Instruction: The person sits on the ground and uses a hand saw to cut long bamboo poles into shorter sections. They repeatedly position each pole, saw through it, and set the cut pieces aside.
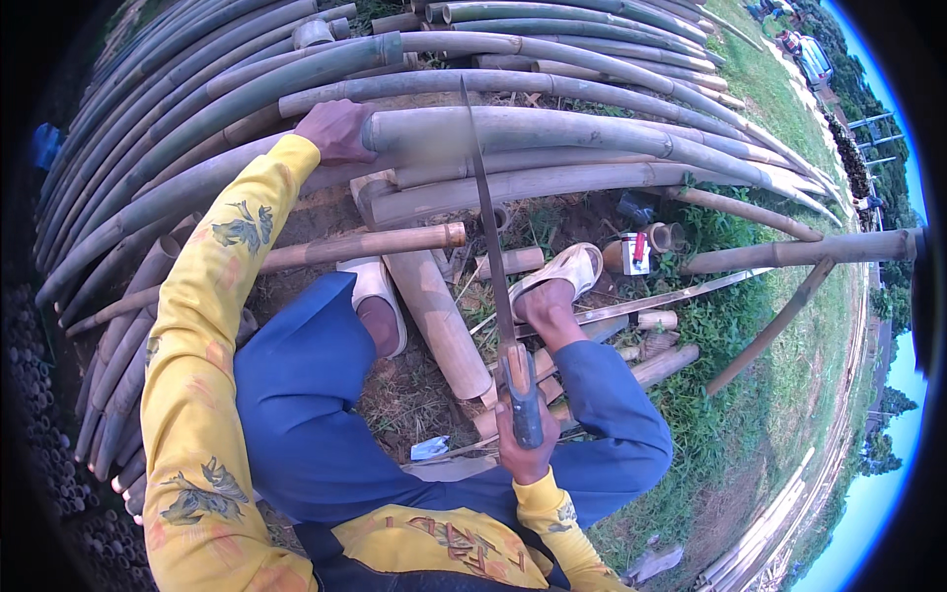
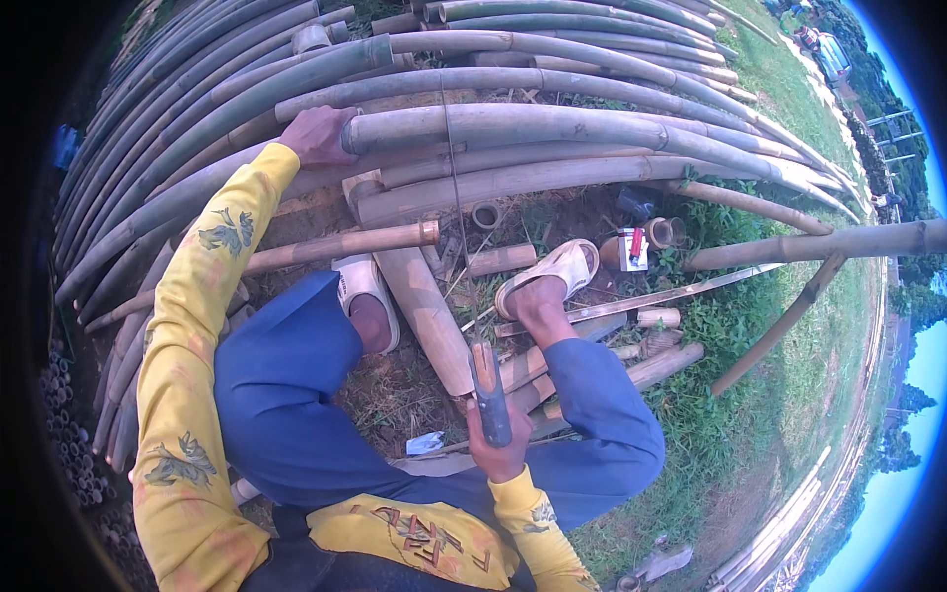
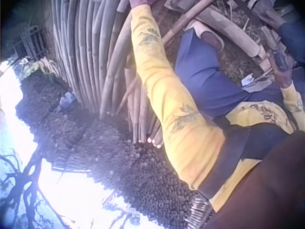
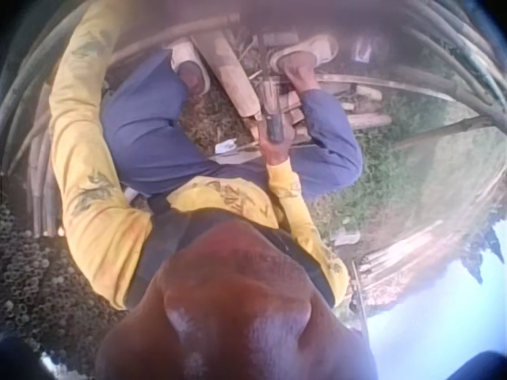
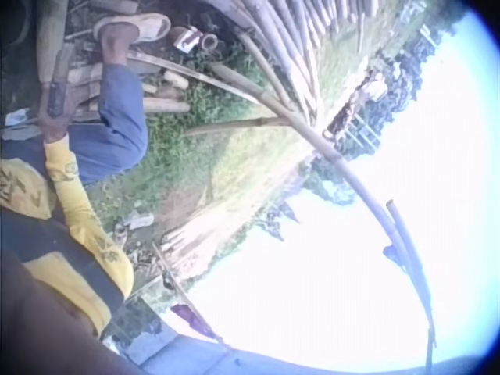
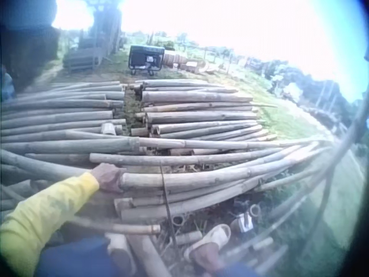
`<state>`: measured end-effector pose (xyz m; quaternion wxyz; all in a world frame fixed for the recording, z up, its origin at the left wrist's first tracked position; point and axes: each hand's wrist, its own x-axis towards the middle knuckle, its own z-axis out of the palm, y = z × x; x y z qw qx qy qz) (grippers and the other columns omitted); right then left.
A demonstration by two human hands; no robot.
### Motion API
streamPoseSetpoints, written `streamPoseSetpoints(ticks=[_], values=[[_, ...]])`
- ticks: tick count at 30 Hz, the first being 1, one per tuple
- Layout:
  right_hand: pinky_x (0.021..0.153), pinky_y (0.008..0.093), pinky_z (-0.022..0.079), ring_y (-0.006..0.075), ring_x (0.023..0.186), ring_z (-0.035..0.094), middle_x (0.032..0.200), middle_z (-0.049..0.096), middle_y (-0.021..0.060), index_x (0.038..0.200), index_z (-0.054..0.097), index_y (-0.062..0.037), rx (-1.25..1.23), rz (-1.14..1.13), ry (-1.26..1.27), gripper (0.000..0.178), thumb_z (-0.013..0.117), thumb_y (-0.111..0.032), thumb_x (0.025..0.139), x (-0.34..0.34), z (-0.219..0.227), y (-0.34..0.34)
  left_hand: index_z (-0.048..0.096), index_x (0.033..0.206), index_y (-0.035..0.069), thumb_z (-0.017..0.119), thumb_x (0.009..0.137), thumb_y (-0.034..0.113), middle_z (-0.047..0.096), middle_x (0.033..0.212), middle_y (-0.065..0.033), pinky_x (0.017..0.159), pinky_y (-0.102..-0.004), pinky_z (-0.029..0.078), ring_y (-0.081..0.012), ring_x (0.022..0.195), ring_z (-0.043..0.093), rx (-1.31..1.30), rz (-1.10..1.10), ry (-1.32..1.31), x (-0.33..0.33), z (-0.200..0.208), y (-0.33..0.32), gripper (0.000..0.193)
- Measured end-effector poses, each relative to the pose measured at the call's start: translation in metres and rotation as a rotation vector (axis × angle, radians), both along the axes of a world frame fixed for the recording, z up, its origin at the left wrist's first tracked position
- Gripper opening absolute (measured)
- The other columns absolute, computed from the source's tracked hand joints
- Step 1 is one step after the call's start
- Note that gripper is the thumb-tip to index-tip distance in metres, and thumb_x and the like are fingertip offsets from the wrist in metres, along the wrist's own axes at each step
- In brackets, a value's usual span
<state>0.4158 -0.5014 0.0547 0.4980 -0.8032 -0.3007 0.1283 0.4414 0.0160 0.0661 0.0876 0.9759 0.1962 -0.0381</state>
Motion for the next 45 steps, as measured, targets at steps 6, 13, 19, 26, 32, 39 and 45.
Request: streamPoseSetpoints(ticks=[6, 13, 19, 26, 32, 39, 45], values=[[0.062, 0.0351, 0.049, 0.0209, 0.061, 0.059, 0.073, 0.063, 0.0120, 0.094, 0.064, 0.0018, 0.200, 0.060, 0.119, 0.008, 0.069, -0.003, 0.089, 0.082, 0.007, 0.133, 0.067, 0.115, 0.006, 0.082, 0.068, 0.040, 0.073, 0.097, -0.0247, 0.089, -0.0526, 0.055, -0.0444, 0.094, 0.070, 0.030, -0.001, -0.005, 0.004, -0.011, 0.006, 0.060], [0.069, 0.0323, 0.052, 0.0178, 0.070, 0.064, 0.082, 0.069, 0.0099, 0.108, 0.068, 0.0023, 0.166, 0.064, 0.061, 0.021, 0.075, -0.005, 0.090, 0.061, -0.014, 0.090, 0.070, 0.112, 0.004, 0.082, 0.070, 0.041, 0.073, 0.101, -0.0255, 0.091, -0.0509, 0.056, -0.0448, 0.097, 0.070, -0.052, -0.007, -0.011, -0.001, 0.002, 0.011, 0.057], [0.066, 0.0335, 0.052, 0.0195, 0.067, 0.067, 0.080, 0.068, 0.0121, 0.105, 0.069, 0.0028, 0.088, 0.027, 0.008, 0.017, 0.072, -0.001, 0.088, 0.016, 0.015, 0.019, 0.071, 0.110, 0.002, 0.083, 0.069, 0.041, 0.073, 0.101, -0.0269, 0.093, -0.0510, 0.056, -0.0453, 0.098, 0.070, -0.068, -0.013, -0.031, 0.000, 0.001, 0.002, 0.059], [0.061, 0.0334, 0.047, 0.0139, 0.064, 0.054, 0.070, 0.059, 0.0073, 0.092, 0.061, 0.0002, 0.171, 0.125, 0.114, 0.011, 0.071, -0.005, 0.090, 0.117, 0.003, 0.172, 0.067, 0.114, 0.004, 0.083, 0.069, 0.040, 0.073, 0.100, -0.0259, 0.091, -0.0516, 0.055, -0.0447, 0.096, 0.070, -0.030, -0.042, -0.024, 0.004, -0.009, 0.005, 0.059], [0.073, 0.0318, 0.055, 0.0195, 0.077, 0.071, 0.089, 0.073, 0.0136, 0.118, 0.067, 0.0051, -0.024, 0.080, 0.043, 0.030, 0.072, -0.001, 0.089, -0.002, 0.017, 0.009, 0.068, 0.107, -0.001, 0.084, 0.070, 0.042, 0.073, 0.100, -0.0276, 0.091, -0.0515, 0.056, -0.0457, 0.097, 0.070, -0.025, -0.009, -0.027, -0.009, -0.002, 0.009, 0.059], [0.059, 0.0400, 0.048, 0.0292, 0.057, 0.058, 0.065, 0.059, 0.0172, 0.085, 0.060, 0.0005, 0.234, 0.012, 0.046, 0.012, 0.067, -0.009, 0.086, 0.138, 0.006, 0.197, 0.065, 0.116, 0.005, 0.085, 0.069, 0.040, 0.072, 0.100, -0.0269, 0.093, -0.0543, 0.054, -0.0469, 0.101, 0.068, -0.061, -0.063, -0.063, 0.023, -0.003, -0.010, 0.062], [0.070, 0.0343, 0.052, 0.0176, 0.071, 0.066, 0.082, 0.069, 0.0103, 0.122, 0.068, -0.0012, 0.125, 0.056, 0.038, 0.034, 0.074, -0.010, 0.090, 0.054, -0.018, 0.075, 0.062, 0.123, 0.003, 0.088, 0.064, 0.039, 0.072, 0.104, -0.0271, 0.094, -0.0505, 0.055, -0.0443, 0.103, 0.068, -0.047, 0.024, -0.065, -0.006, -0.017, 0.015, 0.074]])
